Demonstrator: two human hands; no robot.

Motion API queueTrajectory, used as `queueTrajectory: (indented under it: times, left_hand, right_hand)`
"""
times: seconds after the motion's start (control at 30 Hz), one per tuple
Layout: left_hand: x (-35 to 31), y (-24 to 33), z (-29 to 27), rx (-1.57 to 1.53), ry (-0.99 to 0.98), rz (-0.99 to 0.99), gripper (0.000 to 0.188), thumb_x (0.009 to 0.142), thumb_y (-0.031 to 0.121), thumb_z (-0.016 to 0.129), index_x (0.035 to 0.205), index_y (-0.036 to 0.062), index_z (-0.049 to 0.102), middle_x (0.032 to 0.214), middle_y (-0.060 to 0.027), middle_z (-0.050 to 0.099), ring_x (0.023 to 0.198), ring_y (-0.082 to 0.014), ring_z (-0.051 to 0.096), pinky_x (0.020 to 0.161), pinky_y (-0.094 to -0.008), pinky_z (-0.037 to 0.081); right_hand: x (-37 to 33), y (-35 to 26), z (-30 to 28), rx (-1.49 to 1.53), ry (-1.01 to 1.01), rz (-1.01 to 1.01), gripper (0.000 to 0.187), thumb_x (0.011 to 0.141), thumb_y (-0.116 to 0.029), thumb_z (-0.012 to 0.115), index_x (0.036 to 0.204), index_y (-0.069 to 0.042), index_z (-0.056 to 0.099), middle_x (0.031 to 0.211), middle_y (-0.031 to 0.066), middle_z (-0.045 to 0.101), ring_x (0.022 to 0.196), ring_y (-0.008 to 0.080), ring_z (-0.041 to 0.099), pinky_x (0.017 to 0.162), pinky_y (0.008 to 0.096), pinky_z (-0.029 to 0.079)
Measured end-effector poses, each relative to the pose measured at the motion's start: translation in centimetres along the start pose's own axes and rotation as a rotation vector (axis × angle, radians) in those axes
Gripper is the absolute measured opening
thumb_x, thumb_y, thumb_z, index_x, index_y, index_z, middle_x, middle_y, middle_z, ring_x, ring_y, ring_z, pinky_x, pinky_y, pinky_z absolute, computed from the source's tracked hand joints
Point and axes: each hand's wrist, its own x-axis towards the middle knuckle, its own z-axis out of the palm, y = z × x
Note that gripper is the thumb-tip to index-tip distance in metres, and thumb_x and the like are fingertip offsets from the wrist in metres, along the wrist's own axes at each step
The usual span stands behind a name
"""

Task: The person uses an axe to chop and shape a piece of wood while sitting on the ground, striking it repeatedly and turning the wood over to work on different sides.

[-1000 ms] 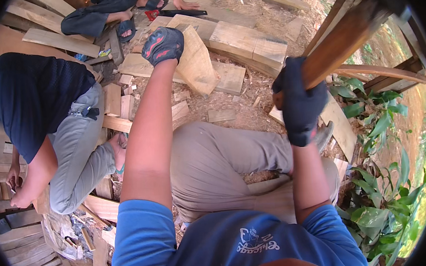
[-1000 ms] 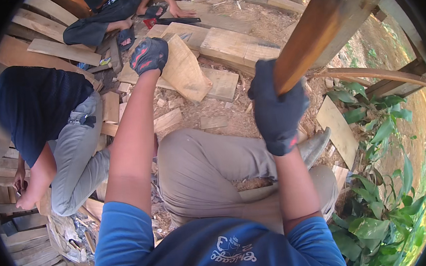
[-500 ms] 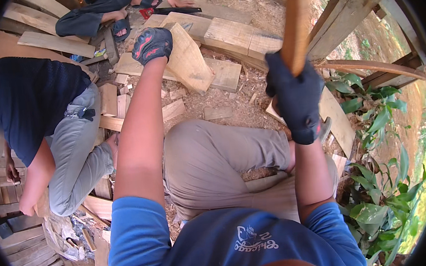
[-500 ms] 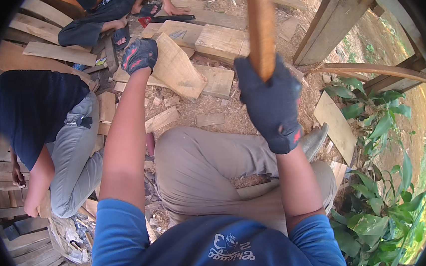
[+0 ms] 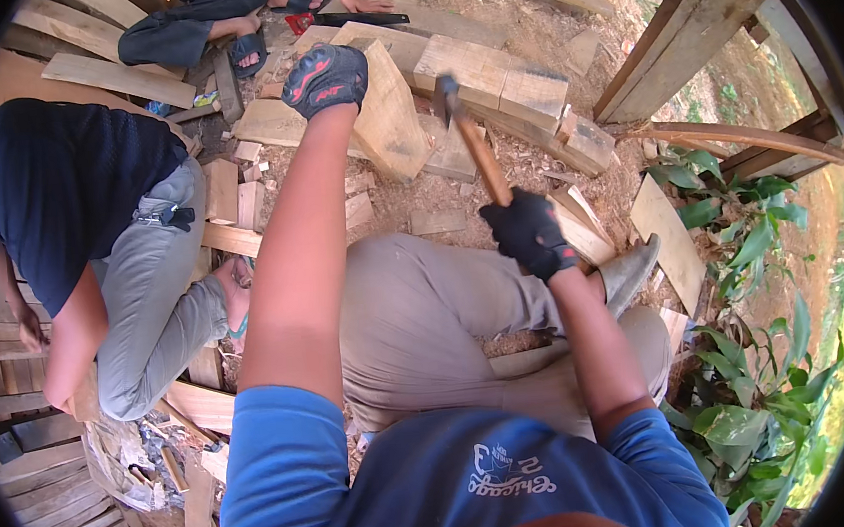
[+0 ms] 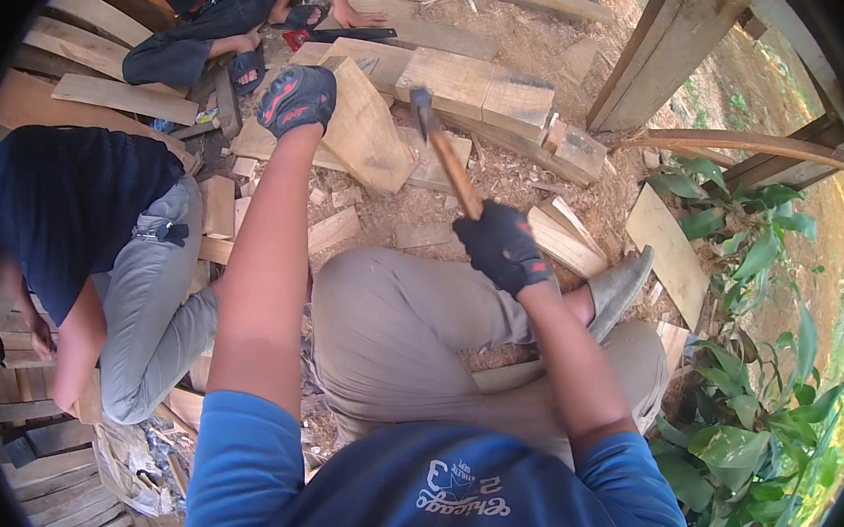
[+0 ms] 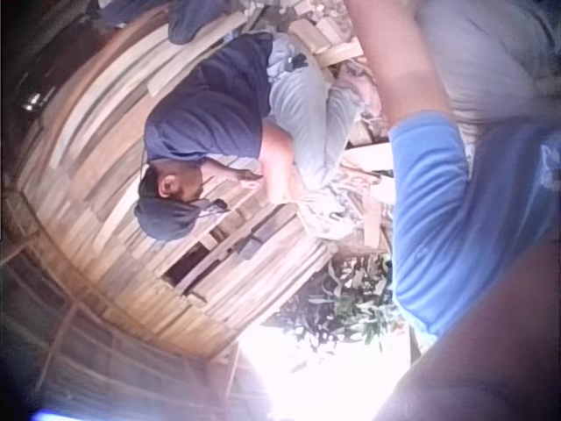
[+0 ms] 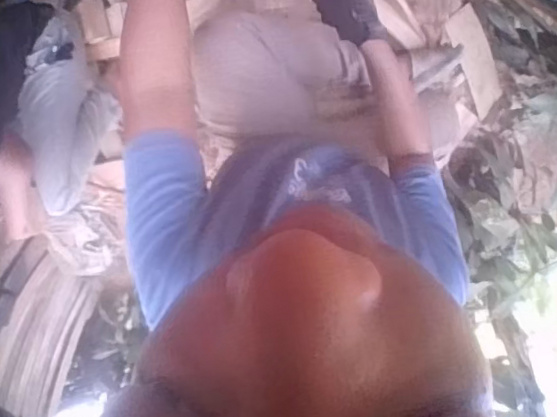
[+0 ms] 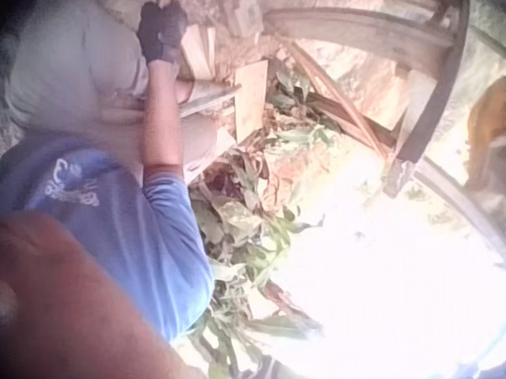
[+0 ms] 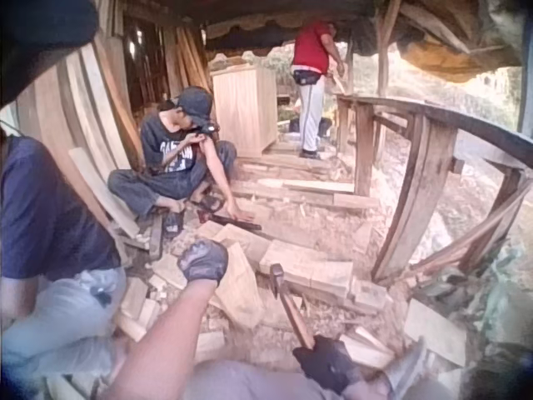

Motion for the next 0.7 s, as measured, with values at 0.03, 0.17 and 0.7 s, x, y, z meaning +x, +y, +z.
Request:
queueTrajectory:
  times: [0.03, 0.17, 0.7]
  left_hand:
    - [0.3, 0.1, 0.2, -0.022, 0.021, -0.022, 0.039, 0.092, 0.032, 0.057, 0.108, 0.0088, 0.084, 0.11, -0.0194, 0.081, 0.101, -0.0373, 0.078, 0.085, -0.051, 0.06]
    - [0.7, -1.6, 0.6, -0.011, -0.008, -0.035, 0.04, 0.093, 0.034, 0.057, 0.108, 0.0096, 0.085, 0.111, -0.0186, 0.081, 0.104, -0.0369, 0.078, 0.086, -0.0509, 0.06]
    - [1.3, -2.4, 0.4, -0.007, -0.084, -0.122, 0.042, 0.096, 0.035, 0.055, 0.116, 0.0105, 0.084, 0.121, -0.0176, 0.079, 0.111, -0.0361, 0.077, 0.091, -0.0512, 0.06]
  right_hand:
    - [-1.0, -1.2, -1.3, 0.062, 0.09, -0.007, 0.038, 0.094, -0.034, 0.074, 0.097, 0.003, 0.073, 0.069, 0.0135, 0.072, 0.059, 0.0218, 0.073, 0.058, 0.0391, 0.057]
    - [-6.7, -10.6, -7.3, 0.306, 0.334, -0.2, 0.031, 0.096, -0.028, 0.081, 0.098, 0.002, 0.071, 0.069, 0.0055, 0.068, 0.055, 0.0117, 0.064, 0.052, 0.0319, 0.05]
    - [1.5, 0.0, 1.4, -0.006, 0.024, -0.008, 0.045, 0.096, -0.041, 0.07, 0.097, 0.003, 0.072, 0.075, 0.0172, 0.075, 0.068, 0.0318, 0.077, 0.067, 0.0441, 0.06]
